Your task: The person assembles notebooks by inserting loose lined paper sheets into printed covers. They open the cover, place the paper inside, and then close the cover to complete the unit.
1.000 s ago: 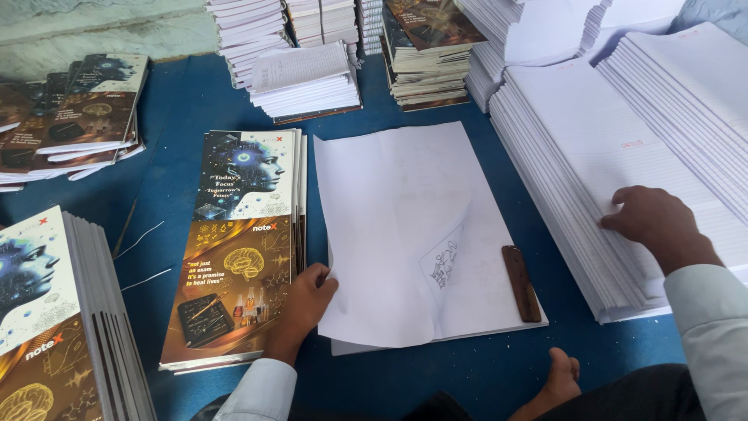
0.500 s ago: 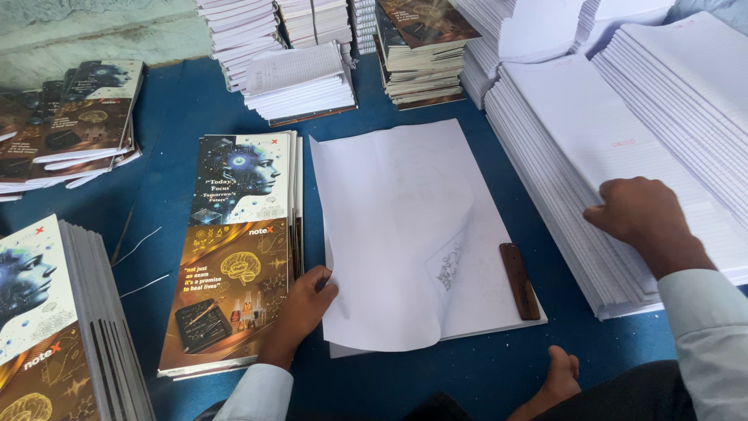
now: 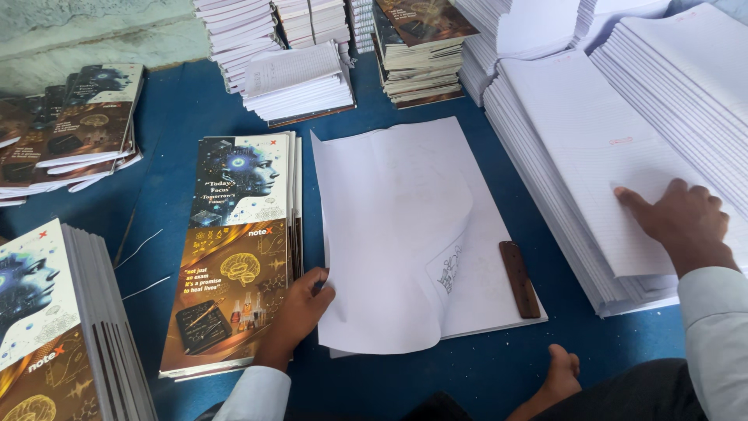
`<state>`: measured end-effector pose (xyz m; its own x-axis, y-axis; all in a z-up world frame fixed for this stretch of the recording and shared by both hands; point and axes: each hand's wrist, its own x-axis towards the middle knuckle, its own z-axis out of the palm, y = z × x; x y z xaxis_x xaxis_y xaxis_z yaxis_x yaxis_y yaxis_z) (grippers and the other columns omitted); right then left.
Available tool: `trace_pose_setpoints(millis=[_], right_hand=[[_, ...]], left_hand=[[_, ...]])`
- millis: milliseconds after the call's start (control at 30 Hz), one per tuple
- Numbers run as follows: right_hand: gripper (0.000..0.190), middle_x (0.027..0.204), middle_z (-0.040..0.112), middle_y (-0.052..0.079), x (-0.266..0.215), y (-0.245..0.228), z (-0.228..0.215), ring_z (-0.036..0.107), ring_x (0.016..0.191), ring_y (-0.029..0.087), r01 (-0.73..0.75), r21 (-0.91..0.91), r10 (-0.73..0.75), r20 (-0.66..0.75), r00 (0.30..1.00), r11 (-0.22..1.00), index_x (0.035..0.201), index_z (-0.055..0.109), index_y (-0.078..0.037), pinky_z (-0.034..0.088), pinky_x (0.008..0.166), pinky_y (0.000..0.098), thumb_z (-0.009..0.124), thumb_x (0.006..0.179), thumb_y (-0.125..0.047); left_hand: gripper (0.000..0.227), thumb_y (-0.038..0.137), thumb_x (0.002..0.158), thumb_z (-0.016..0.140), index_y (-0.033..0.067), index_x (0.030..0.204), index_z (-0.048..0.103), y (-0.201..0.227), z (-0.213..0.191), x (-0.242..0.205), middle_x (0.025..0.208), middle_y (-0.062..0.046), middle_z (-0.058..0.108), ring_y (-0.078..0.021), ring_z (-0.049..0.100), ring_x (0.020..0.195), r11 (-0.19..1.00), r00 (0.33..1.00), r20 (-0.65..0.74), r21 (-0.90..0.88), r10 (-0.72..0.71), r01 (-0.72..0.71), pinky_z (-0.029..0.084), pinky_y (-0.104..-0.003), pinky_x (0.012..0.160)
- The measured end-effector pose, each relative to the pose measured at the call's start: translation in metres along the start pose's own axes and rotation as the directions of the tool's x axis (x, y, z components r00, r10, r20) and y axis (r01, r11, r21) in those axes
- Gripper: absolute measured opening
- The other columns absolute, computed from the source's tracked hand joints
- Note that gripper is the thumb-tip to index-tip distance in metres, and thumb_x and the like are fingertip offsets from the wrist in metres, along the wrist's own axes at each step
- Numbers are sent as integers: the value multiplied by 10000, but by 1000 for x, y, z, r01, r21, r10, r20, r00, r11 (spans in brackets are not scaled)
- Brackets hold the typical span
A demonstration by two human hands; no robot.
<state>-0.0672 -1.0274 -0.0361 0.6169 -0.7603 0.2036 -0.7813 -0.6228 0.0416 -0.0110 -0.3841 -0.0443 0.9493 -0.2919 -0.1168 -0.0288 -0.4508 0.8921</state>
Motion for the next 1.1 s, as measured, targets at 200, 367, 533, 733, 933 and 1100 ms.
trace_pose_setpoints(millis=[200,367,533,733,933,1100], right_hand=[[1038,1136,659,353,20,10,19,609,1093,557,-51,-92,42,-92,995,994,1172,722,34,534,800,610,637,738,-905],[1116,922,734,350,12,6,-8,763,765,527,-33,42,29,93,995,999,1155,725,128,627,660,501,700,709,-895],[1102,836,727,383,11,6,-9,747,682,534,-64,239,32,137,990,969,1098,679,193,612,659,461,847,653,-800],[956,930,720,391,7,-6,-26,709,801,524,-76,297,-7,267,964,952,1084,705,188,550,818,447,906,673,-651],[834,1003,686,482,-4,-5,-49,729,731,571,-258,551,-1,424,905,794,1255,550,275,597,711,551,814,889,-427],[705,1114,667,431,-2,-2,-64,730,781,444,-383,709,-106,540,835,592,1371,475,182,605,646,464,705,925,-314]], left_hand=[[180,184,906,643,52,1027,667,19,-3,-7,702,-89,630,-141,541,599,995,997,-9,61,-78,78,443,-330,557],[306,195,866,673,103,1156,658,42,-9,-12,746,-72,672,-159,615,642,966,989,-77,216,-128,142,494,-341,606],[319,162,873,652,106,1187,667,44,-11,-14,831,-90,706,-149,636,710,988,993,-24,106,-114,116,519,-335,664],[318,112,871,620,72,1180,682,43,-14,-14,970,-84,748,-164,661,783,997,998,37,63,-40,38,550,-331,725],[356,75,881,572,73,1221,674,37,-17,-10,1054,-66,750,-145,706,890,998,994,111,-66,-14,22,576,-317,810],[335,75,875,587,61,1196,684,41,-20,-10,1015,-89,754,-157,698,852,999,995,97,25,22,-25,570,-329,777]])
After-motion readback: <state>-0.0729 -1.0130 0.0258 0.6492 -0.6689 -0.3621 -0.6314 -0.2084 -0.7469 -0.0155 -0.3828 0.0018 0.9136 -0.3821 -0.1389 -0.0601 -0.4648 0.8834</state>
